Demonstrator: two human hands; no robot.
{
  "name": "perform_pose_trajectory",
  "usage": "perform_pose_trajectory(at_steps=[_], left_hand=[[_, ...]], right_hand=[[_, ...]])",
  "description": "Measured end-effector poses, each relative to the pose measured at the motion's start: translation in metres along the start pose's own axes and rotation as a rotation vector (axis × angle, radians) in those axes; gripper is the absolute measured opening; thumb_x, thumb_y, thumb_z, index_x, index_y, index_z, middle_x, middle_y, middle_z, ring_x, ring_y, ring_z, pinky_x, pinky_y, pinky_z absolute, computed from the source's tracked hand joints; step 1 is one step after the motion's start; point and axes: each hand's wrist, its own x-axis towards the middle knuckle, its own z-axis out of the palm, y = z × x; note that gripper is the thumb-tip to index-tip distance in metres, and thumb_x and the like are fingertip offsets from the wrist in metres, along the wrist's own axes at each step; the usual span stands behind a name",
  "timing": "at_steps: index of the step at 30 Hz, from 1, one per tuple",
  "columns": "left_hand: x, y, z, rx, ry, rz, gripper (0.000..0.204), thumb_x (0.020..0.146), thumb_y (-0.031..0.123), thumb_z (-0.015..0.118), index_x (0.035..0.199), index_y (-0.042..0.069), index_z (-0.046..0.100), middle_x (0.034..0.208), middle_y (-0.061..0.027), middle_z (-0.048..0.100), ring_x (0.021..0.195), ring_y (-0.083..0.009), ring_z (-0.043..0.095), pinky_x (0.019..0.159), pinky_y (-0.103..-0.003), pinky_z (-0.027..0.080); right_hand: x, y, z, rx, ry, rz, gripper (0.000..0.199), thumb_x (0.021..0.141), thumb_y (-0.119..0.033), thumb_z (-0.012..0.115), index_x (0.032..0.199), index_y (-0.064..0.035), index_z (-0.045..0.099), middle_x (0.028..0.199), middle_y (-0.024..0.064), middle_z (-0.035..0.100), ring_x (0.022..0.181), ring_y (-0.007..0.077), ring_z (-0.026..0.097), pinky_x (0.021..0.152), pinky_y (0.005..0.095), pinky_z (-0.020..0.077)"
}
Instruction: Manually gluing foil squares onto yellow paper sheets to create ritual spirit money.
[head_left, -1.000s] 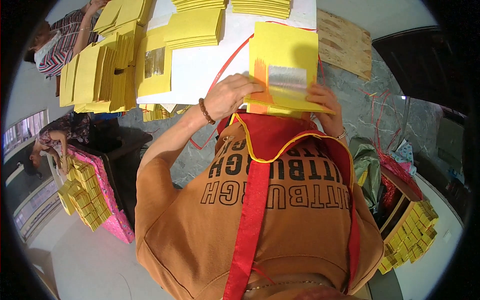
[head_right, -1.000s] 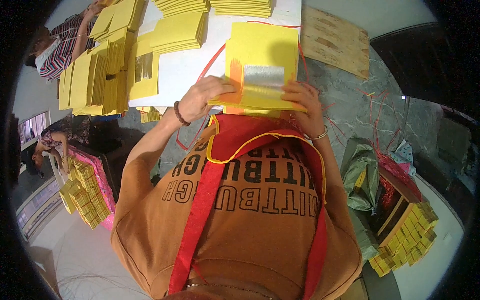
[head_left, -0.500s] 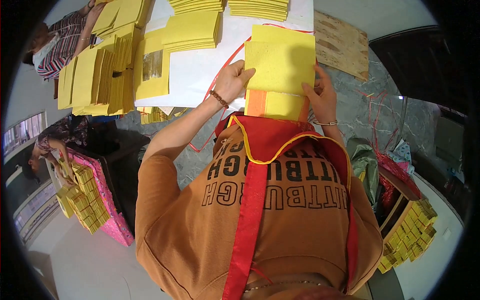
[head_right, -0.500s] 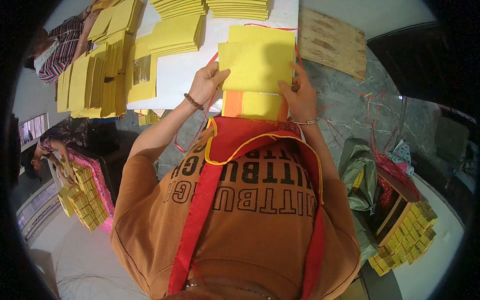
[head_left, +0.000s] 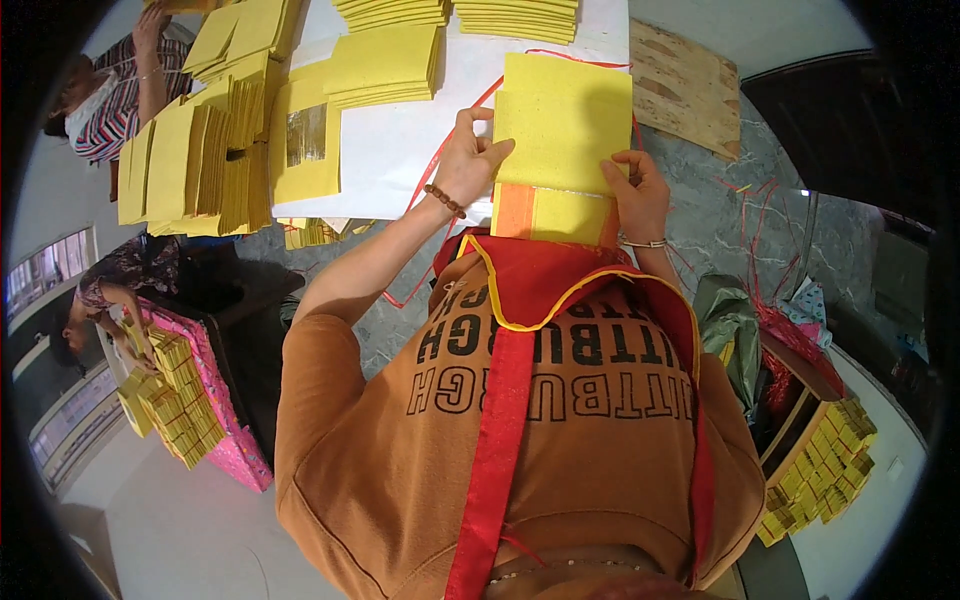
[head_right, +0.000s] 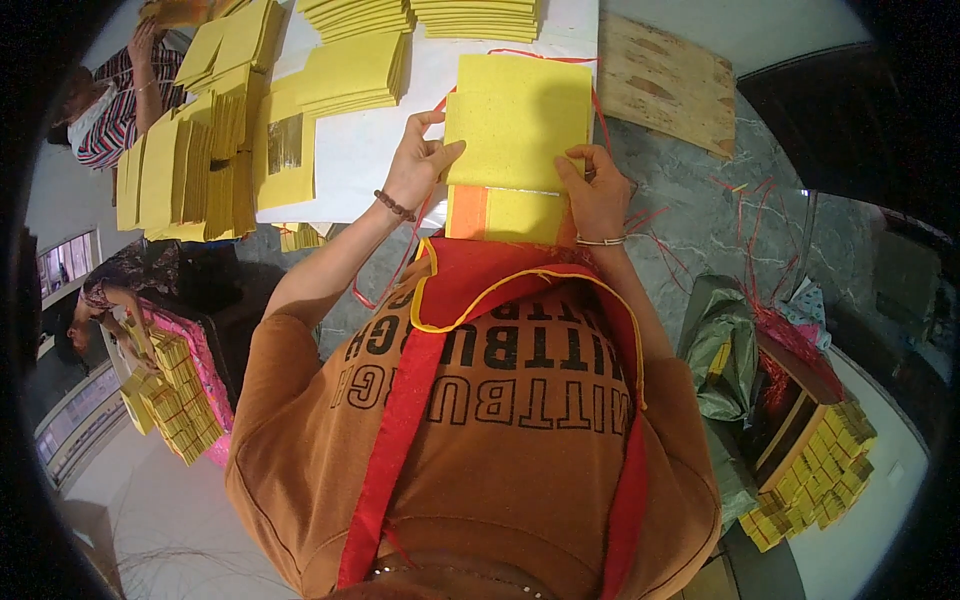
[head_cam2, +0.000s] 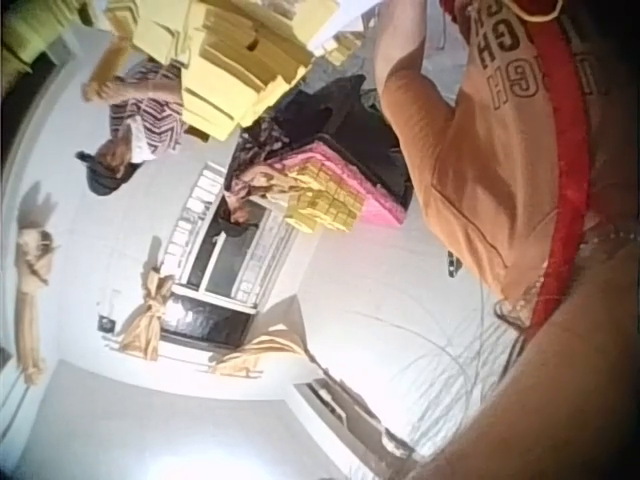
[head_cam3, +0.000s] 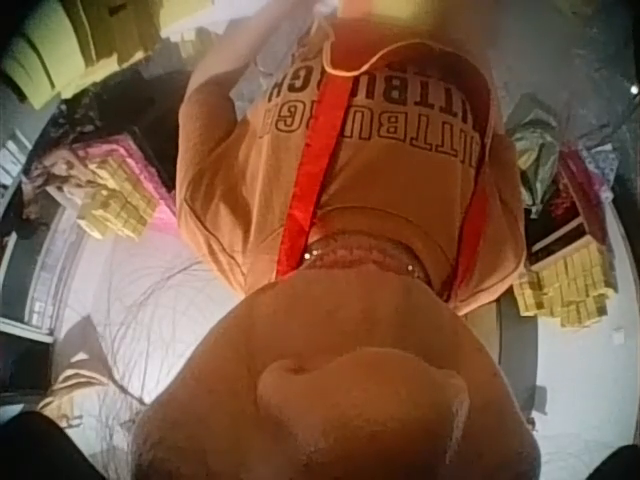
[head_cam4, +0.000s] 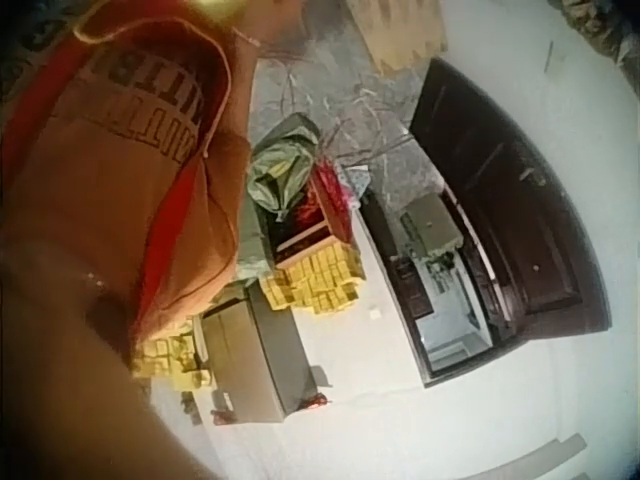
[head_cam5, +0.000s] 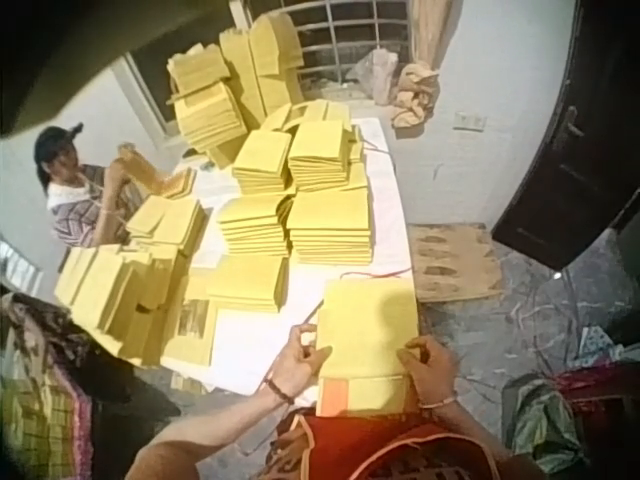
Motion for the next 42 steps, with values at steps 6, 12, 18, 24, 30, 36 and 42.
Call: perform_pose_trajectory(at_steps=[6,12,18,24,30,36,42], left_hand=[[-0.005,0.005,-0.001,0.061,0.017,0.046,0.042,0.081,0.012,0.062,0.114,0.004,0.039,0.062,-0.0009,0.049,0.052,-0.0089,0.045,0.048,-0.024,0.036],[-0.026,0.025,0.007,0.962,0.2,0.86,0.054,0.083,0.026,0.06,0.129,0.008,0.038,0.12,-0.0074,0.052,0.11,-0.0226,0.047,0.088,-0.04,0.037],[-0.036,0.01,0.025,1.057,-0.203,0.84,0.069,0.081,0.045,0.054,0.137,0.012,0.032,0.142,-0.0083,0.031,0.131,-0.0282,0.026,0.106,-0.045,0.019],[-0.034,0.0,0.025,1.121,-0.228,0.842,0.07,0.08,0.048,0.053,0.136,0.01,0.033,0.141,-0.0085,0.031,0.131,-0.0277,0.026,0.106,-0.045,0.02],[-0.034,-0.002,0.025,1.099,-0.227,0.833,0.065,0.082,0.043,0.053,0.135,0.011,0.034,0.141,-0.0078,0.031,0.131,-0.027,0.026,0.106,-0.044,0.019],[-0.028,-0.005,0.026,1.07,-0.199,0.864,0.056,0.083,0.027,0.058,0.134,0.013,0.038,0.14,-0.006,0.035,0.129,-0.026,0.029,0.105,-0.044,0.02],[-0.026,-0.001,0.025,1.125,-0.157,0.949,0.05,0.082,0.019,0.057,0.129,0.009,0.043,0.136,-0.0074,0.04,0.124,-0.0261,0.036,0.1,-0.043,0.027]], right_hand=[[0.0,0.003,0.003,0.028,0.015,-0.02,0.015,0.076,-0.013,0.067,0.085,-0.0028,0.06,0.059,-0.0035,0.047,0.053,0.005,0.039,0.048,0.0221,0.0314],[-0.002,-0.004,0.001,-0.07,0.025,0.007,0.017,0.076,-0.016,0.066,0.086,-0.0033,0.061,0.059,-0.0012,0.048,0.053,0.006,0.04,0.048,0.0232,0.0318],[-0.003,-0.008,0.0,-0.083,0.006,0.03,0.022,0.075,-0.02,0.067,0.088,-0.0048,0.061,0.067,0.0031,0.054,0.059,0.0112,0.048,0.053,0.0261,0.0372],[-0.018,-0.023,0.012,-0.639,0.108,-0.358,0.047,0.068,-0.033,0.073,0.105,-0.0108,0.057,0.124,0.0129,0.043,0.108,0.0315,0.044,0.084,0.0393,0.0397],[-0.016,0.008,0.009,-0.112,-0.043,-0.191,0.045,0.069,-0.022,0.073,0.109,-0.0092,0.055,0.131,0.0157,0.039,0.122,0.0319,0.037,0.097,0.0394,0.0342],[-0.019,0.036,-0.001,0.514,-0.122,-0.012,0.029,0.082,-0.004,0.059,0.11,-0.0028,0.057,0.138,0.0147,0.035,0.127,0.024,0.033,0.102,0.0335,0.03],[-0.02,0.038,-0.002,0.591,-0.134,0.046,0.023,0.087,-0.001,0.051,0.108,-0.0013,0.06,0.14,0.0152,0.032,0.129,0.0221,0.031,0.103,0.0318,0.0282]])
